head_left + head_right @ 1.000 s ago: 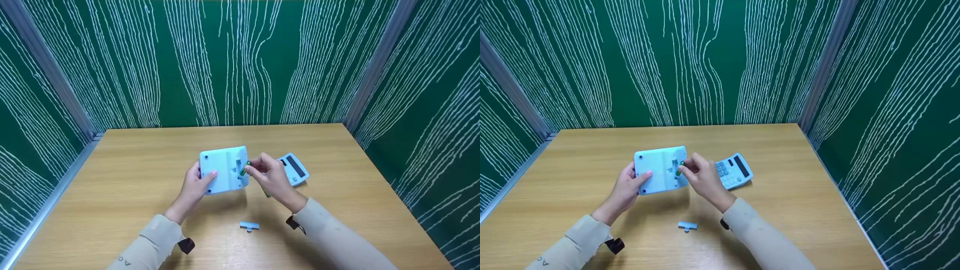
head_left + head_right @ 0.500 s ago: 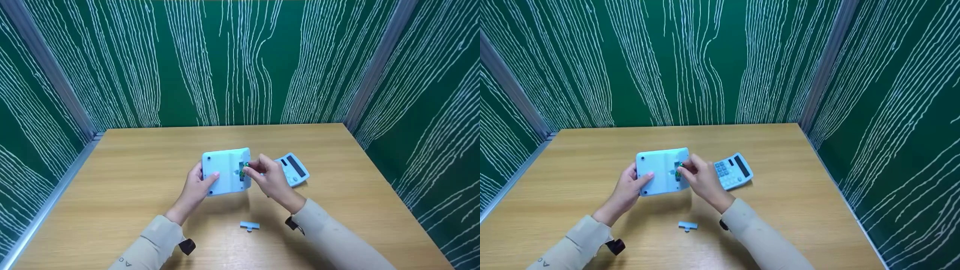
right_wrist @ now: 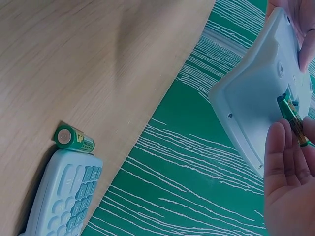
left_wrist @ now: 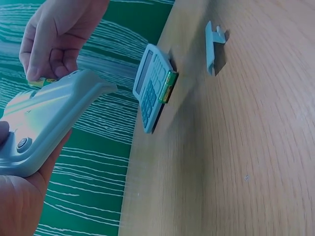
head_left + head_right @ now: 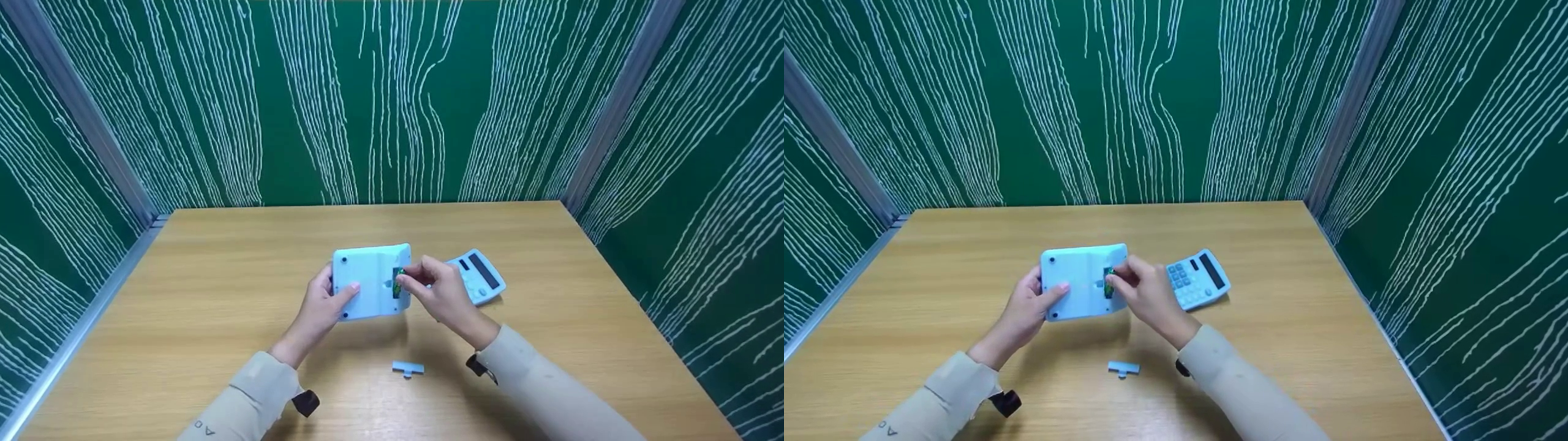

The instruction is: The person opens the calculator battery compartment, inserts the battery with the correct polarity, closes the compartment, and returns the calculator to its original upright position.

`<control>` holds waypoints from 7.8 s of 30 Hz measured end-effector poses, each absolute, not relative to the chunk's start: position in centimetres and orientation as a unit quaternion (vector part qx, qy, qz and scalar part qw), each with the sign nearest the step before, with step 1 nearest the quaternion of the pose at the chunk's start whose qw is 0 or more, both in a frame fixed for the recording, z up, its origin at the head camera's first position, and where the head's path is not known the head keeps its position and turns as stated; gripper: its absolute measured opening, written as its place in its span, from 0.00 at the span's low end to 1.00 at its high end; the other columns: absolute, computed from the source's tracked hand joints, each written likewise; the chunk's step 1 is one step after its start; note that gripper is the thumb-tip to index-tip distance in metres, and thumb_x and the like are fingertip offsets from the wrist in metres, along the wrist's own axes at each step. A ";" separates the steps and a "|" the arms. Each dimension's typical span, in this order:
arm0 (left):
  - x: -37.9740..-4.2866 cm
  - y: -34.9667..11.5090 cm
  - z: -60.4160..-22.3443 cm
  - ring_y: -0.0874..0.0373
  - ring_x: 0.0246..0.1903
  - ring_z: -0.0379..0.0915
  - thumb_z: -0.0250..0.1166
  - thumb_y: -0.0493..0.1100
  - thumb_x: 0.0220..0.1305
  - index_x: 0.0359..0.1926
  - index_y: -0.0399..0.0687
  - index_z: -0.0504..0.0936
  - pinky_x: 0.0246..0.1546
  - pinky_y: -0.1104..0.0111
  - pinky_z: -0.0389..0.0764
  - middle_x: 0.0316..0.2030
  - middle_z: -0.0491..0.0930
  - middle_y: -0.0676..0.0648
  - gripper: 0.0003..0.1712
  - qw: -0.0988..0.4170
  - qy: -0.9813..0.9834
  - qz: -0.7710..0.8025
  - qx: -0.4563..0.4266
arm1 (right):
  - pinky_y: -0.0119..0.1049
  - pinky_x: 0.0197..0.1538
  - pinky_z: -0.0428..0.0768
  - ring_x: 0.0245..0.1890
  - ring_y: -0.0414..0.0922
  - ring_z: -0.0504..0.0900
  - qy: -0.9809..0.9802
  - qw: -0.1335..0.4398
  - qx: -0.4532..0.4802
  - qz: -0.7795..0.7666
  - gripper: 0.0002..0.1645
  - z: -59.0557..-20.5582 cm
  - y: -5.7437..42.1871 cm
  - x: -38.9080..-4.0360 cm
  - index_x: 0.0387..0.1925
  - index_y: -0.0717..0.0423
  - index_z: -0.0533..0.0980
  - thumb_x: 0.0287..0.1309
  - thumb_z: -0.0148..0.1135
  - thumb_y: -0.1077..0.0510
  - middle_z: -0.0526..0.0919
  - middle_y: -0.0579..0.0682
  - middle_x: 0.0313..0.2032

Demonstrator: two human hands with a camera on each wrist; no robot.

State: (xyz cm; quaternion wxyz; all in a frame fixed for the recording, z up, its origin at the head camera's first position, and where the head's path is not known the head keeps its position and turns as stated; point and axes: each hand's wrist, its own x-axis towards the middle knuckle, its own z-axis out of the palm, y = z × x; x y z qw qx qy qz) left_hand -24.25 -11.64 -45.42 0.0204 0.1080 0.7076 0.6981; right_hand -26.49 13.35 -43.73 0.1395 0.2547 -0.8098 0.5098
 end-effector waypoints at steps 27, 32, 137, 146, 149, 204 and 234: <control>-24.1 -11.6 -45.9 0.36 0.73 0.74 0.61 0.43 0.82 0.83 0.47 0.61 0.68 0.40 0.80 0.75 0.74 0.37 0.35 0.022 0.716 0.690 0.107 | 0.50 0.70 0.84 0.65 0.54 0.82 -0.798 -0.068 0.046 0.597 0.34 -42.8 13.9 -27.7 0.70 0.59 0.77 0.71 0.73 0.45 0.83 0.59 0.63; -24.1 -11.6 -45.9 0.37 0.72 0.76 0.61 0.44 0.82 0.83 0.48 0.62 0.67 0.42 0.80 0.74 0.75 0.38 0.35 0.025 0.715 0.691 0.104 | 0.51 0.70 0.84 0.67 0.56 0.83 -0.776 -0.102 0.039 0.622 0.34 -42.9 13.9 -27.8 0.69 0.61 0.77 0.72 0.72 0.46 0.82 0.61 0.65; -25.1 -13.4 -45.6 0.42 0.63 0.82 0.60 0.38 0.82 0.78 0.42 0.66 0.62 0.44 0.87 0.67 0.79 0.36 0.29 -0.008 0.687 0.722 0.078 | 0.29 0.40 0.80 0.36 0.44 0.81 -0.873 -0.055 0.159 0.458 0.22 -45.5 14.8 -26.4 0.49 0.64 0.87 0.58 0.84 0.56 0.87 0.51 0.35; -25.1 -13.7 -45.7 0.41 0.67 0.80 0.59 0.39 0.83 0.79 0.44 0.65 0.66 0.42 0.83 0.69 0.78 0.37 0.30 -0.007 0.690 0.719 0.079 | 0.30 0.41 0.79 0.38 0.44 0.80 -0.874 -0.103 0.209 0.427 0.28 -46.0 14.7 -26.2 0.54 0.67 0.86 0.58 0.84 0.55 0.88 0.57 0.39; -25.2 -13.7 -45.8 0.40 0.67 0.80 0.59 0.39 0.83 0.79 0.43 0.65 0.66 0.42 0.83 0.69 0.78 0.37 0.29 -0.008 0.691 0.719 0.078 | 0.30 0.41 0.79 0.38 0.43 0.80 -0.875 -0.117 0.223 0.413 0.28 -46.3 14.7 -26.0 0.55 0.66 0.86 0.58 0.84 0.54 0.88 0.58 0.40; -25.2 -13.3 -45.6 0.45 0.60 0.84 0.59 0.35 0.81 0.74 0.38 0.70 0.60 0.51 0.89 0.64 0.81 0.35 0.26 -0.026 0.694 0.716 0.065 | 0.27 0.36 0.80 0.30 0.30 0.78 -0.877 -0.189 0.349 0.271 0.18 -48.9 14.4 -25.0 0.44 0.58 0.90 0.52 0.86 0.57 0.89 0.44 0.32; -25.1 -13.4 -45.7 0.45 0.60 0.83 0.60 0.36 0.81 0.76 0.39 0.68 0.61 0.47 0.88 0.66 0.80 0.35 0.28 -0.021 0.691 0.719 0.075 | 0.32 0.45 0.87 0.37 0.37 0.85 -0.884 -0.175 0.311 0.301 0.16 -47.6 14.2 -24.7 0.48 0.59 0.90 0.58 0.81 0.61 0.93 0.49 0.40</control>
